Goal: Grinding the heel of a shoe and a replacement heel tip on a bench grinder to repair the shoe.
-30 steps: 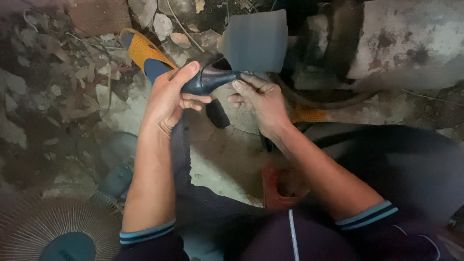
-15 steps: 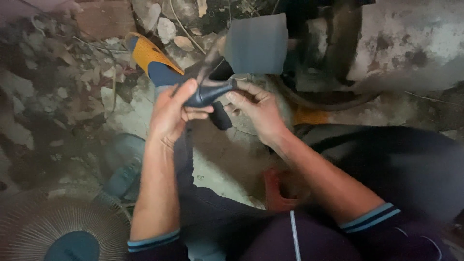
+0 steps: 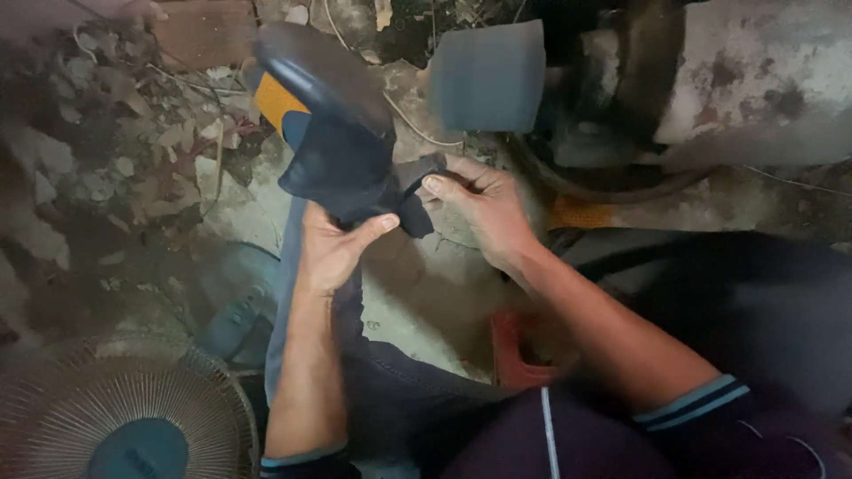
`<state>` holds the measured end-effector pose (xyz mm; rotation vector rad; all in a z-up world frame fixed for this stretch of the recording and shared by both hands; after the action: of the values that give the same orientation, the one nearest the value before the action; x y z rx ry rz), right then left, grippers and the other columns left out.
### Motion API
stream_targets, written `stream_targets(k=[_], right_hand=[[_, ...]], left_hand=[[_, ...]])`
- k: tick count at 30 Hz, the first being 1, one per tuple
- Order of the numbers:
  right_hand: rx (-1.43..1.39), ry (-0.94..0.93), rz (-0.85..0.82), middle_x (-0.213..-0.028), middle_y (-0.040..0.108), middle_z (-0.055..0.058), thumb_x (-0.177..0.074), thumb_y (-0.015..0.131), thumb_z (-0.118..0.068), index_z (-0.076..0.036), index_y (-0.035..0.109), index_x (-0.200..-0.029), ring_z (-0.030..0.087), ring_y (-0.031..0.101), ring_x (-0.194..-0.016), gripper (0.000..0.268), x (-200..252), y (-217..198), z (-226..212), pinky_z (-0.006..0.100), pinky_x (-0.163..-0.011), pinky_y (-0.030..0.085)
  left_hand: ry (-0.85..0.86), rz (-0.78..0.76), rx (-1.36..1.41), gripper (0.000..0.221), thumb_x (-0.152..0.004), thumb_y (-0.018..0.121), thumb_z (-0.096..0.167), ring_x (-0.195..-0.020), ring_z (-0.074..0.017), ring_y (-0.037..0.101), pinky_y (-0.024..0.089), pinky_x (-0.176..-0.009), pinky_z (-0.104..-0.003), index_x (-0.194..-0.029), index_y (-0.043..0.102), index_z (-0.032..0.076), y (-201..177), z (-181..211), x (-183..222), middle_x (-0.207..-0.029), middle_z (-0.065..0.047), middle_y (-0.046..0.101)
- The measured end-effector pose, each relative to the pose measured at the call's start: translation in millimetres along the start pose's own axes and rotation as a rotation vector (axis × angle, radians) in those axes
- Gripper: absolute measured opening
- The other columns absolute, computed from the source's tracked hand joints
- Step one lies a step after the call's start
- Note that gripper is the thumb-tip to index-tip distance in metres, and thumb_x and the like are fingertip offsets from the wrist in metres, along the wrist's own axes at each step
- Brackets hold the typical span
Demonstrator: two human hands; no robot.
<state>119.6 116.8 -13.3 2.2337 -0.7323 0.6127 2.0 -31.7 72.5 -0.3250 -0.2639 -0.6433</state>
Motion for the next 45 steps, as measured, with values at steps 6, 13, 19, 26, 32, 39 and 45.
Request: stream_targets(k=[6, 13, 19, 26, 32, 39, 45], right_hand=[[-0.051, 0.027, 0.014, -0.098, 0.077, 0.019, -0.092, 0.079, -0.011, 0.002, 0.073, -0.117, 0.024, 0.078, -0.086, 0.029, -6, 7, -15, 0.039, -0.079, 0.069], [-0.084, 0.067, 0.068, -0.098, 0.077, 0.020, -0.090, 0.081, -0.013, 0.006, 0.071, -0.116, 0.027, 0.078, -0.089, 0.034, -10, 6, -18, 0.041, -0.082, 0.069], [-0.122, 0.043, 0.103, -0.096, 0.076, 0.023, -0.089, 0.082, -0.011, 0.008, 0.071, -0.114, 0.032, 0.078, -0.089, 0.034, -16, 2, -17, 0.046, -0.080, 0.069], [-0.128, 0.042, 0.141, -0.094, 0.076, 0.022, -0.087, 0.085, -0.012, 0.006, 0.073, -0.112, 0.030, 0.078, -0.088, 0.034, -20, 0, -15, 0.045, -0.081, 0.068], [-0.154, 0.055, 0.172, -0.092, 0.077, 0.022, -0.085, 0.085, -0.010, 0.005, 0.074, -0.110, 0.030, 0.079, -0.086, 0.031, -21, 2, -15, 0.045, -0.080, 0.069], [-0.168, 0.061, 0.201, -0.089, 0.077, 0.021, -0.084, 0.086, -0.010, 0.005, 0.075, -0.108, 0.028, 0.079, -0.084, 0.031, -17, 6, -25, 0.043, -0.077, 0.070], [-0.209, 0.048, 0.228, -0.086, 0.077, 0.021, -0.083, 0.086, -0.008, 0.006, 0.075, -0.106, 0.030, 0.079, -0.082, 0.028, -22, 0, -16, 0.044, -0.074, 0.069]], left_hand=[[-0.017, -0.062, -0.020, 0.024, -0.081, 0.092, 0.009, -0.087, -0.0131, 0.063, 0.056, -0.085, -0.036, -0.098, 0.075, 0.010, -20, -44, -18, -0.091, -0.005, 0.074], [-0.144, -0.098, 0.036, 0.018, -0.081, 0.092, 0.011, -0.086, -0.0077, 0.061, 0.054, -0.080, -0.027, -0.090, 0.076, 0.011, -11, -31, -40, -0.085, 0.001, 0.073], [-0.153, -0.109, 0.113, 0.019, -0.083, 0.091, 0.012, -0.086, -0.0096, 0.064, 0.054, -0.083, -0.027, -0.097, 0.076, 0.012, -11, -37, -52, -0.090, -0.001, 0.074], [-0.159, -0.145, 0.118, 0.020, -0.082, 0.090, 0.008, -0.087, -0.0128, 0.067, 0.057, -0.084, -0.030, -0.094, 0.075, 0.007, -10, -33, -57, -0.087, -0.003, 0.073], [-0.136, -0.140, 0.141, 0.021, -0.080, 0.091, 0.008, -0.091, -0.0128, 0.066, 0.057, -0.088, -0.032, -0.096, 0.076, 0.007, -4, -26, -59, -0.091, -0.002, 0.071], [-0.130, -0.168, 0.169, 0.025, -0.078, 0.092, 0.005, -0.090, -0.0107, 0.065, 0.056, -0.086, -0.029, -0.094, 0.074, 0.009, -2, -23, -63, -0.089, 0.000, 0.069], [-0.114, -0.182, 0.200, 0.023, -0.081, 0.090, 0.004, -0.087, -0.0112, 0.064, 0.056, -0.084, -0.028, -0.093, 0.072, 0.009, -1, -32, -68, -0.087, 0.000, 0.068]])
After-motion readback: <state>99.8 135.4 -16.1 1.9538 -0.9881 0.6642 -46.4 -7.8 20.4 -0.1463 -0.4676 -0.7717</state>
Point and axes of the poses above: each hand's wrist, its own x-axis away from the middle knuckle, its own y-axis out of the palm, z = x × y, the point moved 3 cm from there along -x, towards the middle knuckle
